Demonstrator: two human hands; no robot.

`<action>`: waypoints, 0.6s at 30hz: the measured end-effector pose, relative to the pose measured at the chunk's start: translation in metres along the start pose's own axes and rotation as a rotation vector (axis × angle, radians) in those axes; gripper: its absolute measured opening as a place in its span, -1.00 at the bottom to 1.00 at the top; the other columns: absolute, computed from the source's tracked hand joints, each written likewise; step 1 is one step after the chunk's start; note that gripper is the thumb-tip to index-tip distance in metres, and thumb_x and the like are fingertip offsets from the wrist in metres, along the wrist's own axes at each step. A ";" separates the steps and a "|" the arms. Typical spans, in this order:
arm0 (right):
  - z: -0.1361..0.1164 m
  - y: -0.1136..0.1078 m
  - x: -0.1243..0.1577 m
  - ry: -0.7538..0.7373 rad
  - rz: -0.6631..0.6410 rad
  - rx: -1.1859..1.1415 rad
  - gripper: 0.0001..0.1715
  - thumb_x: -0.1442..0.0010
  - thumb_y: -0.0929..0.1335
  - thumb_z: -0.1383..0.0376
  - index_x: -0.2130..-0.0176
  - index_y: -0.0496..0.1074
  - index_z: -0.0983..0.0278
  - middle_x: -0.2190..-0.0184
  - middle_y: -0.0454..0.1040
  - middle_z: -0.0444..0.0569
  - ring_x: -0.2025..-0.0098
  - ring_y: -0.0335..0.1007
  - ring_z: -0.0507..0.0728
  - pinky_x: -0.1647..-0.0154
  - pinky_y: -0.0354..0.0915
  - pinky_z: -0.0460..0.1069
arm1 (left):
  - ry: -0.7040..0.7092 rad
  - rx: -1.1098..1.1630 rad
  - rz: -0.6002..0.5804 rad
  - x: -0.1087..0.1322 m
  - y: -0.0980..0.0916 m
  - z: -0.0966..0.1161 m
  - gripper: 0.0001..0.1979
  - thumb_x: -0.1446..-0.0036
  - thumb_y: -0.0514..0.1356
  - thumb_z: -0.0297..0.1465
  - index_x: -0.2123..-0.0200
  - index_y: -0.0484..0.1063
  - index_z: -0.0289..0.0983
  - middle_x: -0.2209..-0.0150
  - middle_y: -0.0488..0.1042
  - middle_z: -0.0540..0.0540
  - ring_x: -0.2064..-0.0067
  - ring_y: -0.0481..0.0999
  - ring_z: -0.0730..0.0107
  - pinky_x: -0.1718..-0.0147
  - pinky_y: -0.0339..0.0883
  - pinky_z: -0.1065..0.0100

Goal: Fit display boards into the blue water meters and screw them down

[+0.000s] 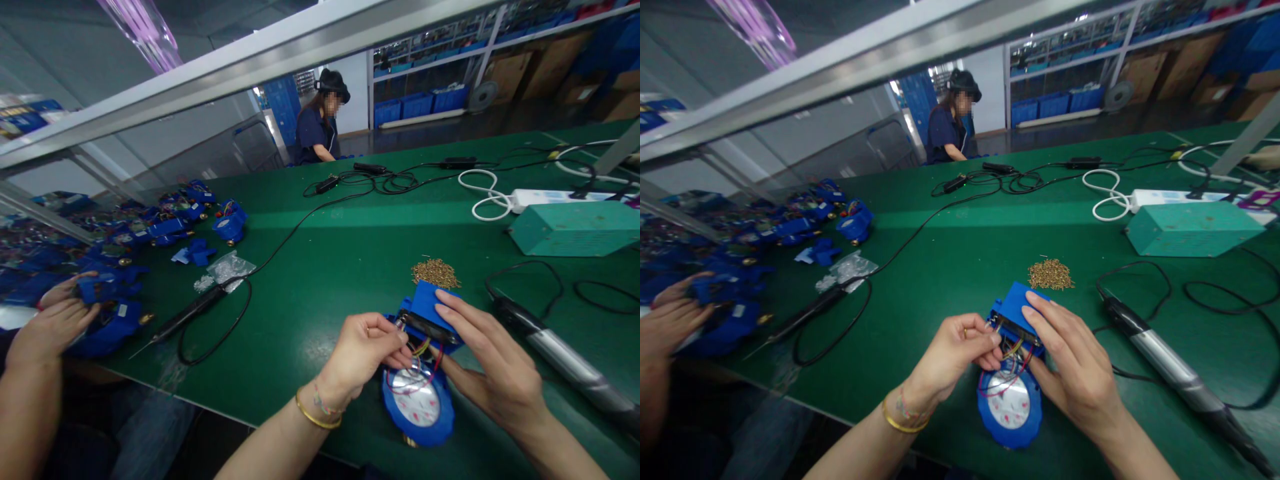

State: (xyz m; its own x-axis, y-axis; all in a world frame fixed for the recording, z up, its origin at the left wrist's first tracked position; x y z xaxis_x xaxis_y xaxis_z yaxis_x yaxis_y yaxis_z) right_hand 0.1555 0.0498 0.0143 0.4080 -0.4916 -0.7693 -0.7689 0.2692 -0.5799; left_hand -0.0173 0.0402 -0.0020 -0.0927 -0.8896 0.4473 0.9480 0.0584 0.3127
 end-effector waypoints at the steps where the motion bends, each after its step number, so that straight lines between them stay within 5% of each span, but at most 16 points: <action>1: 0.000 0.000 0.000 0.005 0.001 -0.001 -0.18 -0.19 0.39 0.53 -0.35 0.16 0.25 -0.23 0.34 0.19 -0.14 0.41 0.30 -0.12 0.37 0.19 | 0.010 -0.002 0.006 0.000 0.000 0.000 -0.52 0.30 0.51 -0.14 0.49 0.40 -0.36 0.59 0.54 -0.06 0.60 0.49 0.51 0.56 0.35 0.50; 18: -0.003 0.001 0.000 0.041 0.006 -0.010 -0.17 -0.20 0.40 0.52 -0.36 0.14 0.26 -0.23 0.33 0.19 -0.17 0.38 0.29 -0.16 0.33 0.17 | 0.070 0.044 0.078 0.005 0.000 -0.002 -0.65 0.20 0.46 -0.26 0.51 0.41 -0.34 0.60 0.54 -0.06 0.62 0.47 0.53 0.57 0.34 0.52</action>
State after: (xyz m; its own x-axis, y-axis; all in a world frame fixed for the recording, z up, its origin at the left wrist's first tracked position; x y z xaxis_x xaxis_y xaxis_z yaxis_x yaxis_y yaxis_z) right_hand 0.1530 0.0474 0.0142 0.3833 -0.5238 -0.7607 -0.7760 0.2641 -0.5728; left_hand -0.0167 0.0344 -0.0012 0.0038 -0.9107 0.4130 0.9371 0.1474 0.3164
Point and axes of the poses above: each hand's wrist, its own x-axis away from the middle knuckle, its own y-axis out of the palm, z = x × y, the point moved 4 cm from there along -x, towards the middle knuckle
